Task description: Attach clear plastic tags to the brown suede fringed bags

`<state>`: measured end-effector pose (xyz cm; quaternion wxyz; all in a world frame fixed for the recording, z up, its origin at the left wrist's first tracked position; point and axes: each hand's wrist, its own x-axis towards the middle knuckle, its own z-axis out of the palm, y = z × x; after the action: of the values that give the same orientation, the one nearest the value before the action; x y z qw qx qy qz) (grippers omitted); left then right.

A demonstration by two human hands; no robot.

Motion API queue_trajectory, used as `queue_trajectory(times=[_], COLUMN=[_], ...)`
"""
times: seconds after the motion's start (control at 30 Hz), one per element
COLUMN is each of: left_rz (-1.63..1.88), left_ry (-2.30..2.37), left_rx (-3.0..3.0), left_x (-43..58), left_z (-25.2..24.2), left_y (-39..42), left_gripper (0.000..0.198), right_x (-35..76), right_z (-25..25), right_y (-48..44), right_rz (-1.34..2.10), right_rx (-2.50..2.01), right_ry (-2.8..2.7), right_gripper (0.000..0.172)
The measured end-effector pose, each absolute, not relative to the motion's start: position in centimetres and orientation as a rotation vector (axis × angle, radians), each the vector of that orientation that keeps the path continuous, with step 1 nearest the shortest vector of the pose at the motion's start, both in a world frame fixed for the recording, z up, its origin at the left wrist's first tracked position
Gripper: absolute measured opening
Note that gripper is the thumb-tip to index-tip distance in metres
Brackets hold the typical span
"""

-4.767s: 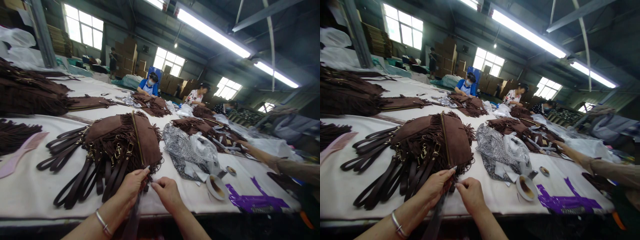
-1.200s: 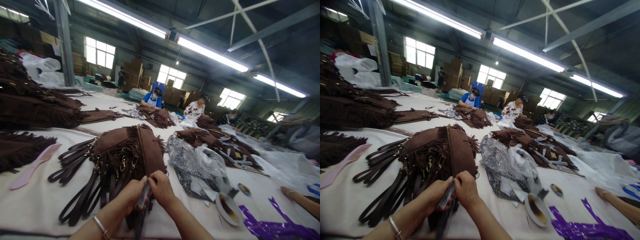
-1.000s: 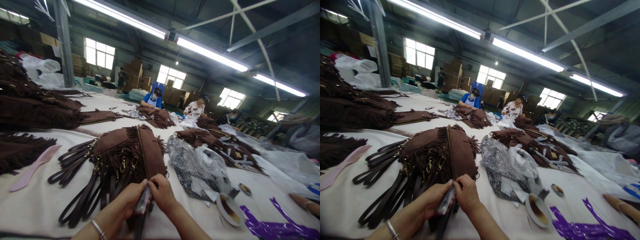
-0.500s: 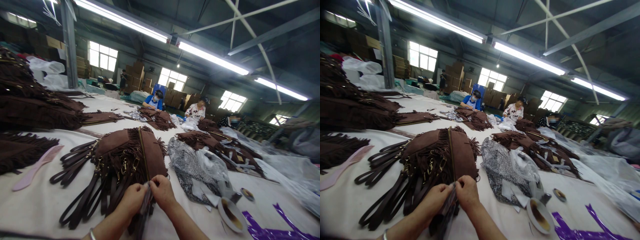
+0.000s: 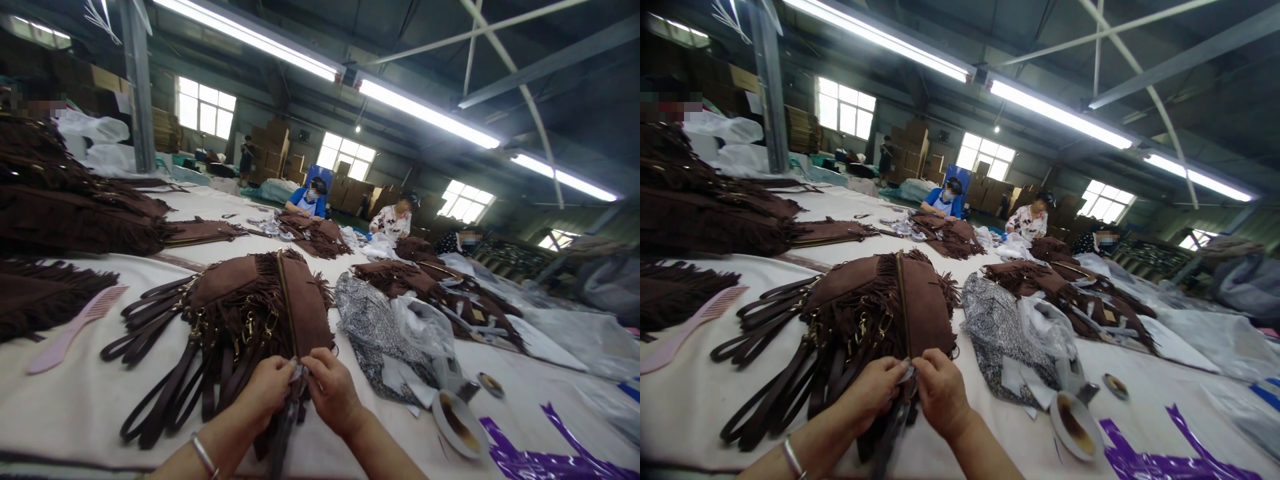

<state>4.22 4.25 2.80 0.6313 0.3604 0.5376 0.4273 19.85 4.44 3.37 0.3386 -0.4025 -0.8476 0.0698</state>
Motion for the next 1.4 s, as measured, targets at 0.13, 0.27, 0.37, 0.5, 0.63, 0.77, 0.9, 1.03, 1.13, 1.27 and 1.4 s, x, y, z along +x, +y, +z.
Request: queue_trajectory(times=[0.13,0.27,0.37,0.5,0.63,0.77,0.9,1.03,1.13,1.27,1.4], left_rz=[0.98,0.977,0.94,0.815,0.787,0.821,0.839,0.809,0.772,0.75,0.769], left_ry=[1.222,1.15,0.973,0.781,0.772,0.826,0.867,0.852,0.82,0.825,0.901], left_rx=[0.869,0.862,0.717,0.519,0.471,0.493,0.472,0.413,0.361,0.363,0.41], left_x=[4.1,3.6,2.8,1.9,1.7,2.0,2.2,2.1,1.8,1.7,1.9], left_z=[2.7,2.5,2.5,2.8,2.7,2.0,2.1,2.6,2.8,2.8,3.1], left_y=[3.9,3.5,3.5,3.9,4.3,4.4,4.4,4.5,4.7,4.8,4.7], left_gripper=[0.043,0.045,0.046,0.035,0.024,0.018,0.019,0.024,0.028,0.036,0.045], right_x=[19.2,18.9,19.1,19.4,18.8,17.5,16.6,17.0,17.4,17.2,16.4], right_z=[3.7,4.3,4.6,4.5,4.4,4.7,4.6,4.3,4.3,4.7,4.9], right_y=[4.8,5.4,5.6,5.3,4.5,4.5,4.9,5.0,4.8,4.7,4.8], right_rz=[0.027,0.04,0.121,0.314,0.484,0.613,0.924,0.753,0.623,0.672,0.753], right_rx=[-1.056,-1.04,-1.103,-1.178,-1.182,-1.27,-1.371,-1.403,-1.414,-1.393,-1.369], right_ry=[-2.315,-2.346,-2.241,-2.057,-2.026,-1.94,-1.771,-1.811,-1.842,-1.874,-1.857], right_gripper=[0.023,0.02,0.02,0.018,0.014,0.014,0.01,0.011,0.014,0.019,0.019])
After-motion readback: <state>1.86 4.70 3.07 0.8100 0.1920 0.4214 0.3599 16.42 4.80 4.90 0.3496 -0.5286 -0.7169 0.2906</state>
